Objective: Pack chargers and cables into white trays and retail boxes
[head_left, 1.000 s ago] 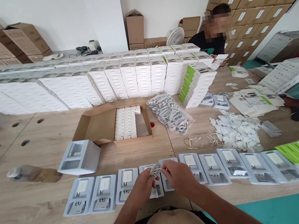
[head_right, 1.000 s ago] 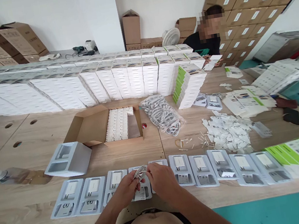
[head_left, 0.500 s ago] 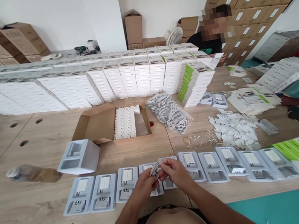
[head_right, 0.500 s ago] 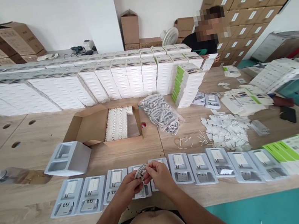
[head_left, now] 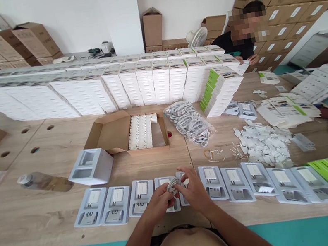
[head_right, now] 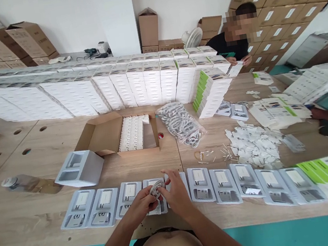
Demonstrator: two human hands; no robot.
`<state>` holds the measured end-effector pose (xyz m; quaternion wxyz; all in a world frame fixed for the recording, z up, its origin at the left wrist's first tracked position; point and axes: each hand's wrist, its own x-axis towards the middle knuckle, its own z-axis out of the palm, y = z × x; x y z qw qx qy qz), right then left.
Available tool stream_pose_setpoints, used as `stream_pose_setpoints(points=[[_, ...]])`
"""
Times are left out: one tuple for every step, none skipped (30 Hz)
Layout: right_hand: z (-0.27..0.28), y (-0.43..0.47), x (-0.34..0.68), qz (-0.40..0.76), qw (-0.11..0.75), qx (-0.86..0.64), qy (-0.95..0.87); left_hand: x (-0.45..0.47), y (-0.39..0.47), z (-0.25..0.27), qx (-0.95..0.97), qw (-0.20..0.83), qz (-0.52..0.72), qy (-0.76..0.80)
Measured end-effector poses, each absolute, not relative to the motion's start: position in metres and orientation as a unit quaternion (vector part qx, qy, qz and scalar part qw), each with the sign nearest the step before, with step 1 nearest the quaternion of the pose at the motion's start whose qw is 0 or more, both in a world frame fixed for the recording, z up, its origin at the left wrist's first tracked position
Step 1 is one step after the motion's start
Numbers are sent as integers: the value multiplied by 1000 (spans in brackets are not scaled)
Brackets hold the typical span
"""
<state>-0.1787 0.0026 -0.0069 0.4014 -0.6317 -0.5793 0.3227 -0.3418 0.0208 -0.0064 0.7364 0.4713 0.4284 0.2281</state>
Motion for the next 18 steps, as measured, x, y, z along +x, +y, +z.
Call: stream_pose_setpoints(points=[[-5, 3, -178, 368, 387, -607, -588, -345, 21, -6, 480, 730, 228, 431], [-3, 2, -178, 414, 366, -578, -600, -349, 19, -6, 489, 720, 228, 436], [-1, 1, -178, 451, 344, -551, -613, -353, 17, -4, 497, 710, 230, 443], [1, -1, -179, 471, 329, -529, -625, -358, 13, -2, 505, 699, 231, 451], [1, -4, -180, 479, 321, -513, -636, -363, 8, 0, 513, 688, 231, 459], [1, -6, -182, 479, 318, -503, -645, -367, 2, 2, 521, 676, 230, 468], [-2, -8, -184, 478, 315, -496, -653, -373, -4, 3, 529, 664, 227, 477], [-5, -10, -187, 479, 308, -491, -659, -379, -10, 4, 536, 652, 225, 487], [-10, -11, -189, 483, 295, -488, -664, -387, -15, 5, 542, 640, 225, 497], [-15, -11, -192, 486, 282, -489, -668, -397, -20, 5, 552, 619, 223, 513], [-21, -12, -195, 488, 269, -492, -670, -411, -25, 4, 564, 590, 218, 536], [-25, -12, -197, 487, 258, -497, -670, -429, -29, 3, 574, 555, 210, 564], [-29, -13, -198, 486, 250, -503, -670, -450, -32, 2, 586, 512, 198, 597], [-31, -13, -198, 484, 244, -508, -669, -476, -34, 1, 587, 473, 185, 630], [-34, -14, -198, 482, 238, -513, -669, -503, -34, 0, 581, 449, 177, 655], [-35, -15, -197, 478, 233, -520, -668, -532, -32, -1, 576, 427, 171, 676], [-37, -15, -196, 476, 227, -526, -667, -561, -29, -3, 574, 404, 165, 693], [-38, -16, -196, 474, 220, -531, -667, -588, -25, -5, 574, 383, 159, 706]])
